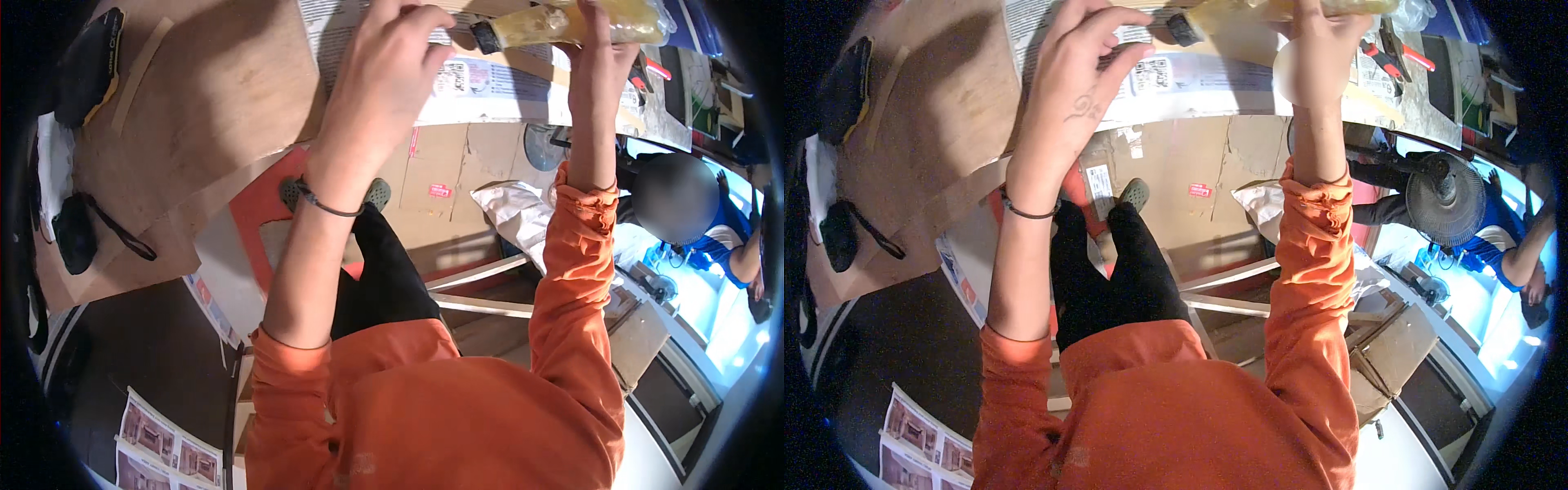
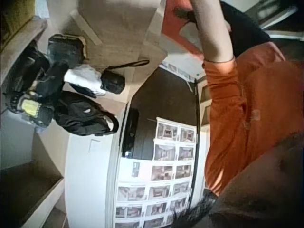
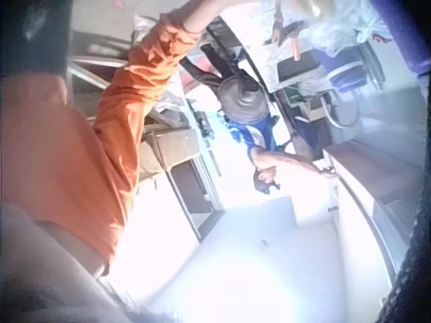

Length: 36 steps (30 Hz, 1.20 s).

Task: The person handles white cabinet doors and wooden planks in a cluttered room. They apply a yellowish liquid from a bottle onto the edges of the cabinet doors and planks, then place the items into a cardboard box.

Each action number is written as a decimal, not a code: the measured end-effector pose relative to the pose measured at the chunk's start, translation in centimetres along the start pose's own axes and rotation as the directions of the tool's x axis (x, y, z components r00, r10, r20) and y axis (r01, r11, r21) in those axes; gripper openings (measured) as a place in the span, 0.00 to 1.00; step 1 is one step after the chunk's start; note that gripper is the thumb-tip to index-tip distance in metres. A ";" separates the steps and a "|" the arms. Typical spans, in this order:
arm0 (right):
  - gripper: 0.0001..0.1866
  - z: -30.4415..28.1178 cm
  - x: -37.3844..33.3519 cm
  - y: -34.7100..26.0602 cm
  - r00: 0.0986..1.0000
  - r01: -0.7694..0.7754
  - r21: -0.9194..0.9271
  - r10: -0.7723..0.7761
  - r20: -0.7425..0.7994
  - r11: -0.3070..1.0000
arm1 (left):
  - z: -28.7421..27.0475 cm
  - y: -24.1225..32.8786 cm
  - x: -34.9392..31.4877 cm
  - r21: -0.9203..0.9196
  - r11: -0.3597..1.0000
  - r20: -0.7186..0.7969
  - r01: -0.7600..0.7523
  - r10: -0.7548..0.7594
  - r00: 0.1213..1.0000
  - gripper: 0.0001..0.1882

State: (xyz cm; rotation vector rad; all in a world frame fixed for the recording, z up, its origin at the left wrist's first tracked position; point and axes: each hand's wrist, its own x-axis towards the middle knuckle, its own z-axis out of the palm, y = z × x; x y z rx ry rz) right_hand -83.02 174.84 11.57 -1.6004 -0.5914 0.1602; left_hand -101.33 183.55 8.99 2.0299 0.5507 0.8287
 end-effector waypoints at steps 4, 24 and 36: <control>0.24 -0.1 -0.3 0.2 0.991 0.083 -0.066 -0.089 -0.099 0.994 | 0.4 -1.0 0.1 -0.080 0.997 0.051 0.016 -0.012 0.999 0.05; 0.24 0.2 -0.4 -0.2 0.934 0.351 -0.142 -0.335 0.123 0.926 | -2.2 -0.9 0.1 0.297 0.891 0.300 -0.343 0.254 0.920 0.02; 0.21 -1.7 2.3 0.0 0.947 0.253 -0.046 -0.238 0.215 0.966 | -3.0 -1.8 0.5 0.371 0.805 0.363 -0.464 0.334 0.870 0.07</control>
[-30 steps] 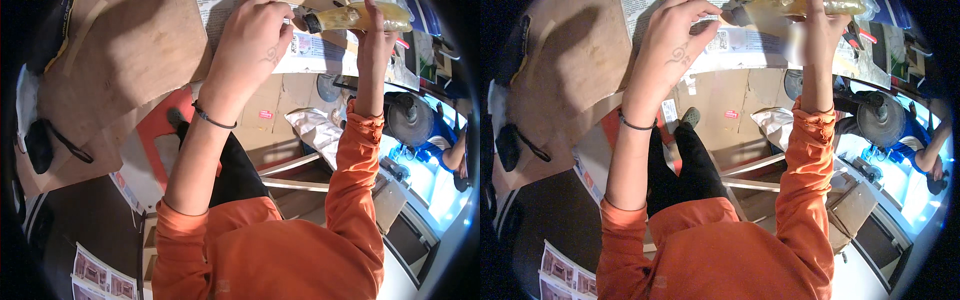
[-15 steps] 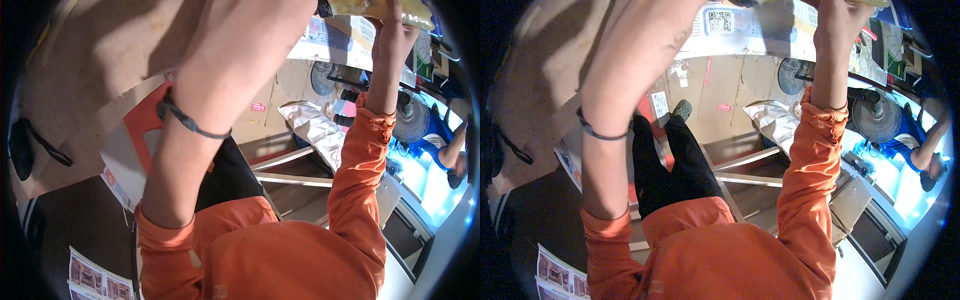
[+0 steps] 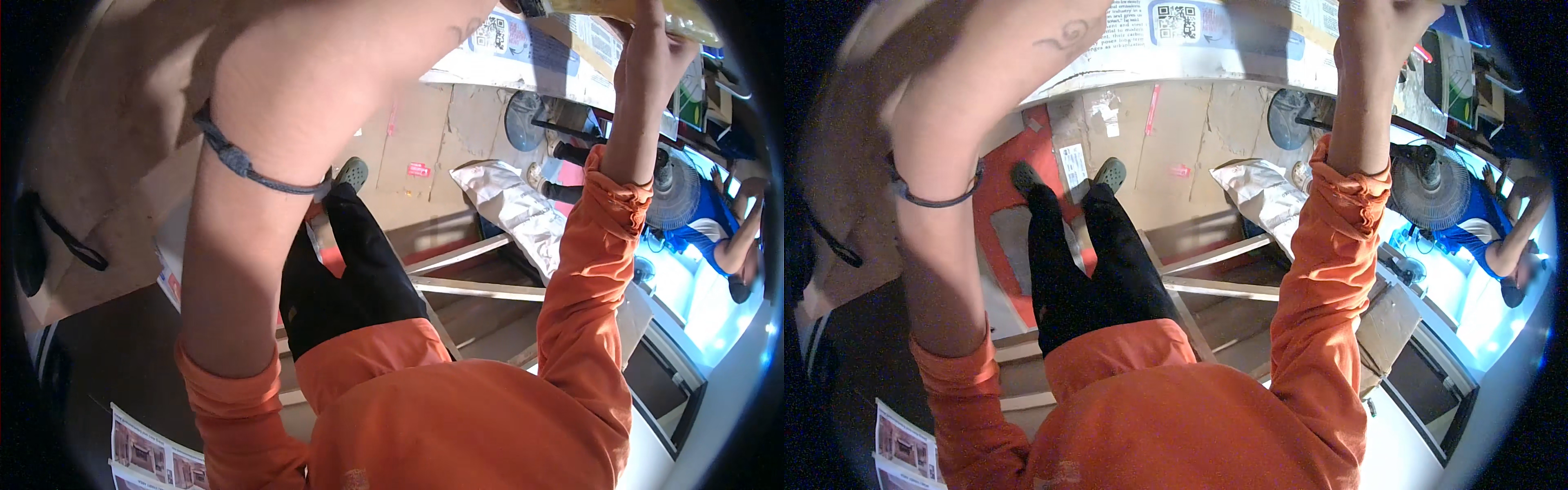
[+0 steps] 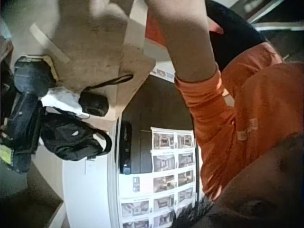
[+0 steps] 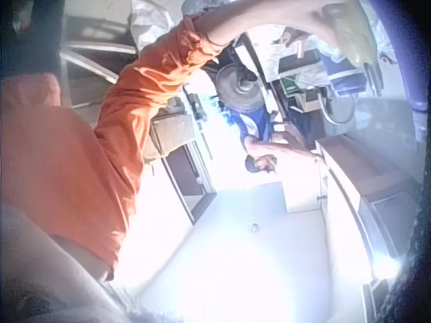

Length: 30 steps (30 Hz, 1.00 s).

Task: The person handles white cabinet doors and wooden planks in a cluttered room. They apply a yellowish liquid from a bottle onto the edges of the cabinet doors and planks, then place the items into a cardboard box.

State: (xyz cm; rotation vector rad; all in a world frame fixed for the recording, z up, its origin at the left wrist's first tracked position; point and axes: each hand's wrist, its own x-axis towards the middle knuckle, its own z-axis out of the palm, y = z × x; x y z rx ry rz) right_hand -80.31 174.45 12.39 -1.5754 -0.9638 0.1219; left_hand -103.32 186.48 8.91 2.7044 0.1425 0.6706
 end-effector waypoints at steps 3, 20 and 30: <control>0.21 0.1 0.9 0.3 1.000 0.002 0.011 -0.001 -0.011 1.000 | -0.1 -0.2 -0.2 0.028 0.999 0.025 -0.024 0.024 0.999 0.07; 0.23 1.4 -1.5 0.2 0.964 0.213 -0.328 -0.254 -0.084 0.920 | -1.6 3.3 -3.2 0.064 0.990 0.150 -0.125 0.115 0.982 0.07; 0.18 0.6 0.0 0.8 0.918 0.381 -0.247 -0.397 -0.017 0.891 | -1.2 0.8 -2.8 0.048 0.994 0.111 -0.093 0.088 0.990 0.06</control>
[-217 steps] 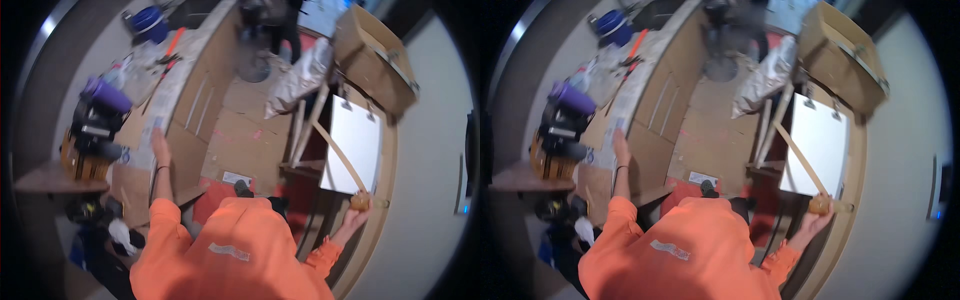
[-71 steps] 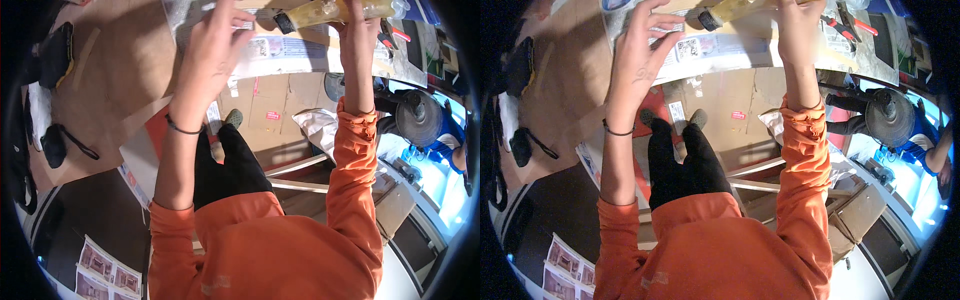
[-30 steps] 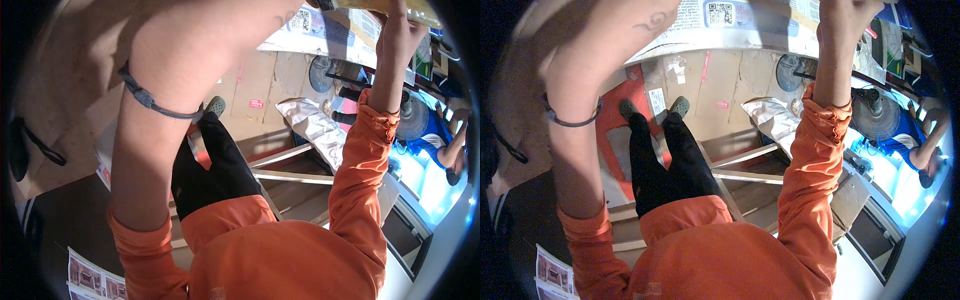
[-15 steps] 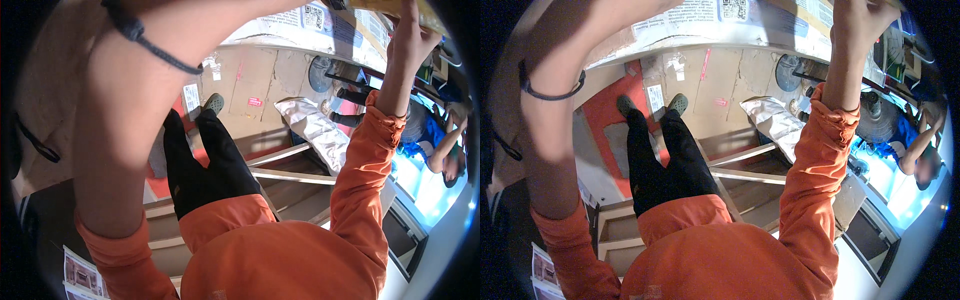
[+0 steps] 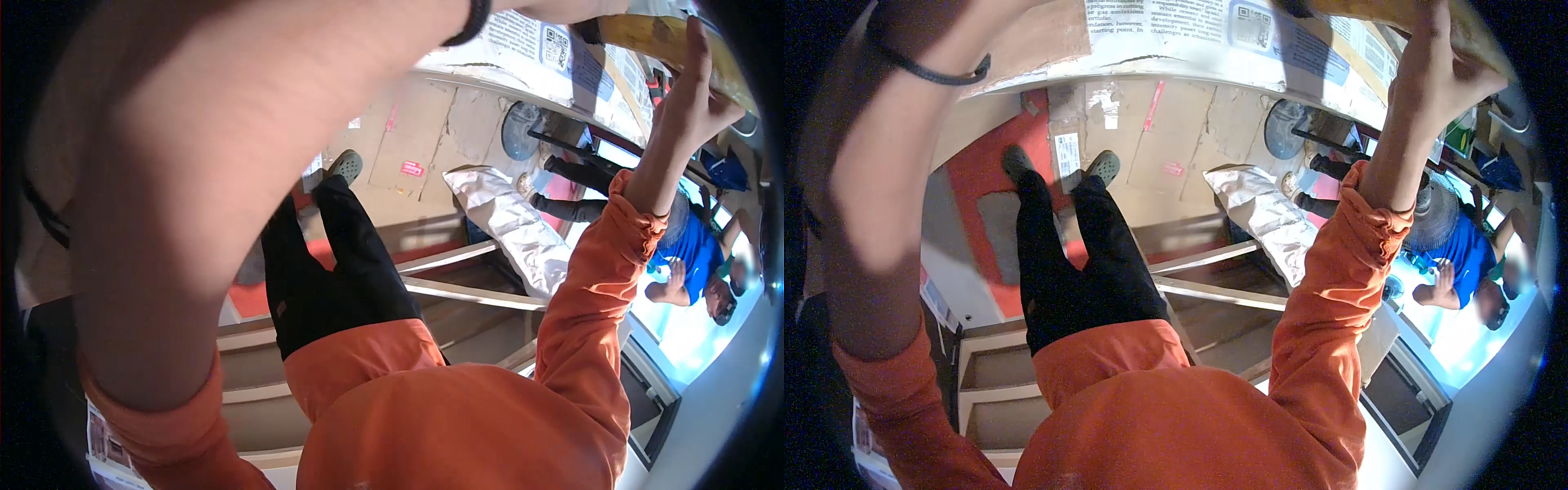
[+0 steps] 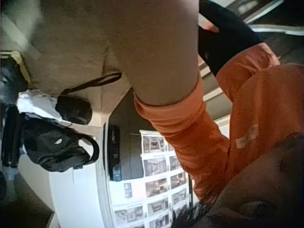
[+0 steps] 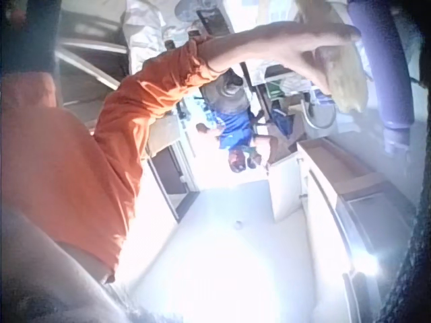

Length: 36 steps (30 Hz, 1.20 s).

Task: The person handles white cabinet doors and wooden planks in a cluttered room. They apply a yellowish liquid from a bottle onto the edges of the cabinet doors and planks, then place the items into a cardboard box.

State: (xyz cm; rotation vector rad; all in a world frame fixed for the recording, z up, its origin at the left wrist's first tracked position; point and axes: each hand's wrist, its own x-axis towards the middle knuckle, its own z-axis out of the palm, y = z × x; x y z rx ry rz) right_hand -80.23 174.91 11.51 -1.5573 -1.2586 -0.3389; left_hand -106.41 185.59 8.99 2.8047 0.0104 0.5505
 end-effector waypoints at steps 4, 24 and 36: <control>0.20 0.0 0.1 -0.1 0.994 0.105 -0.058 -0.104 0.019 0.993 | 0.4 -1.7 1.1 -0.020 1.000 -0.013 0.009 -0.009 1.000 0.06; 0.45 0.1 -1.2 -0.9 0.997 0.078 -0.149 -0.076 0.014 0.986 | 2.3 -5.9 5.9 -0.005 0.984 -0.057 -0.180 0.179 0.982 0.06; 0.57 2.6 -1.0 1.0 0.999 -0.047 -0.059 0.048 0.016 0.997 | 3.1 -7.0 8.4 -0.159 0.984 0.046 -0.076 0.084 0.995 0.08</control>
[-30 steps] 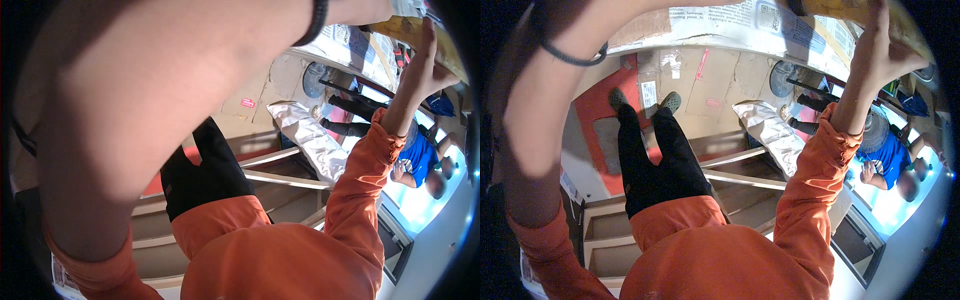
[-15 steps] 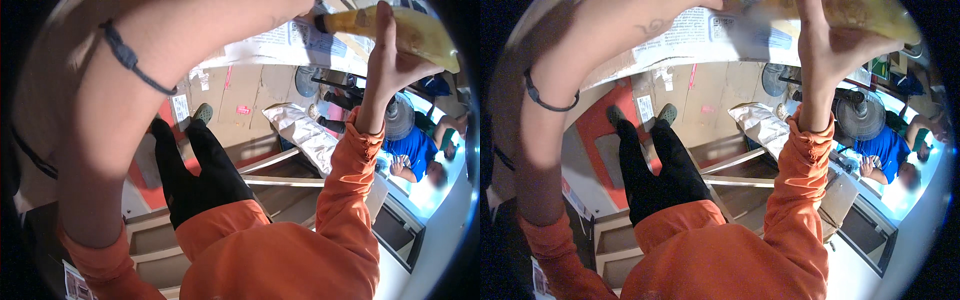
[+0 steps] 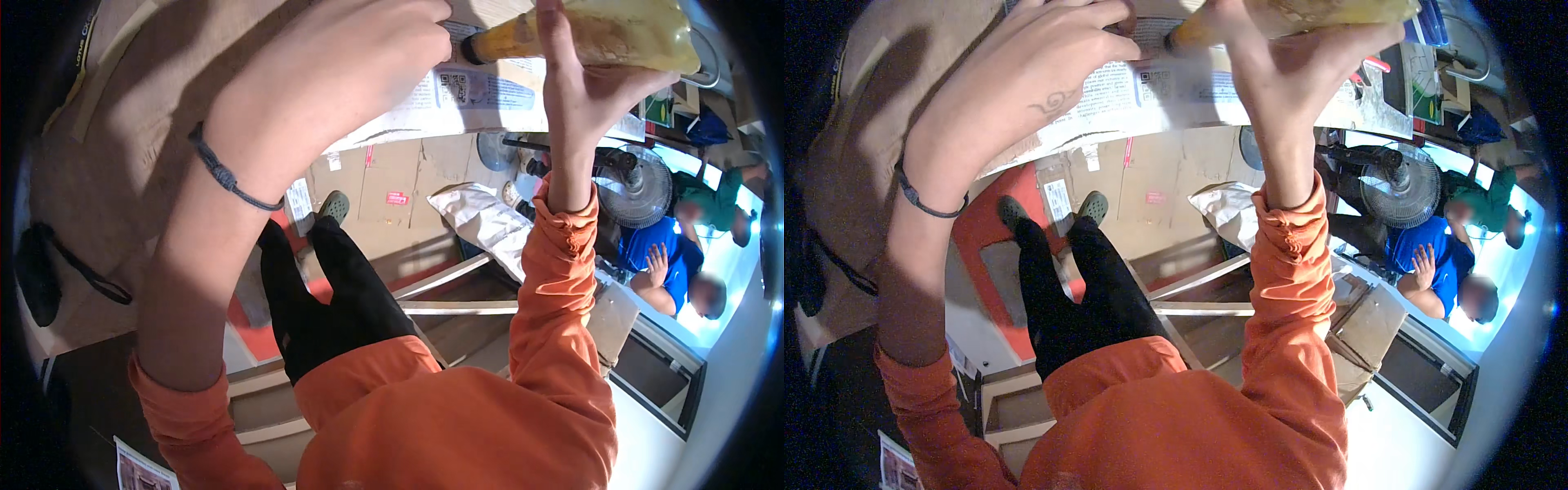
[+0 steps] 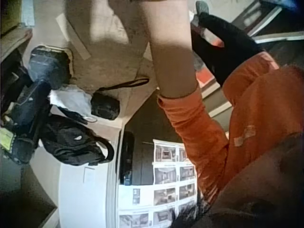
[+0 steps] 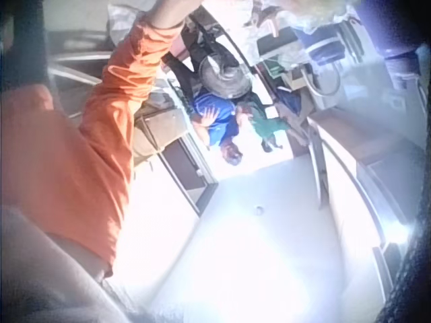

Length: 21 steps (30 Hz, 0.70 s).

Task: The person handles white cabinet doors and wooden planks in a cluttered room. They apply a yellowish liquid from a bottle onto the edges of the cabinet doors and planks, then place the items into a cardboard box.

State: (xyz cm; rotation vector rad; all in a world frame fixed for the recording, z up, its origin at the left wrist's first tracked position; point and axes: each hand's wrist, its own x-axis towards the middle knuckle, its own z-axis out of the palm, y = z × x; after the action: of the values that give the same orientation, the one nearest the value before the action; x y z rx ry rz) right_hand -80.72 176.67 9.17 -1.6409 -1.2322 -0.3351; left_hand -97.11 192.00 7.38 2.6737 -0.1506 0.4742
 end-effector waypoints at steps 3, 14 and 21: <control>0.58 0.8 0.3 0.2 0.996 -0.080 0.053 0.082 -0.035 0.995 | 0.1 -0.5 0.5 0.043 0.999 -0.007 -0.029 0.029 1.000 0.08; 0.57 1.1 -0.1 -0.3 0.983 -0.170 0.094 0.176 -0.052 0.981 | -1.0 -0.5 -0.2 0.023 1.000 0.082 0.006 -0.007 0.997 0.07; 0.58 0.0 -0.1 -1.6 1.000 -0.024 -0.062 0.024 0.003 0.998 | -2.2 0.8 -1.2 0.038 0.999 0.079 0.002 -0.005 0.997 0.08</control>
State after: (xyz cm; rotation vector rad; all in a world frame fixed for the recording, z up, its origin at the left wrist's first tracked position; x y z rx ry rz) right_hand -82.11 176.57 9.95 -1.7091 -1.2149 -0.3587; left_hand -99.01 192.22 9.16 2.7306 -0.1618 0.3741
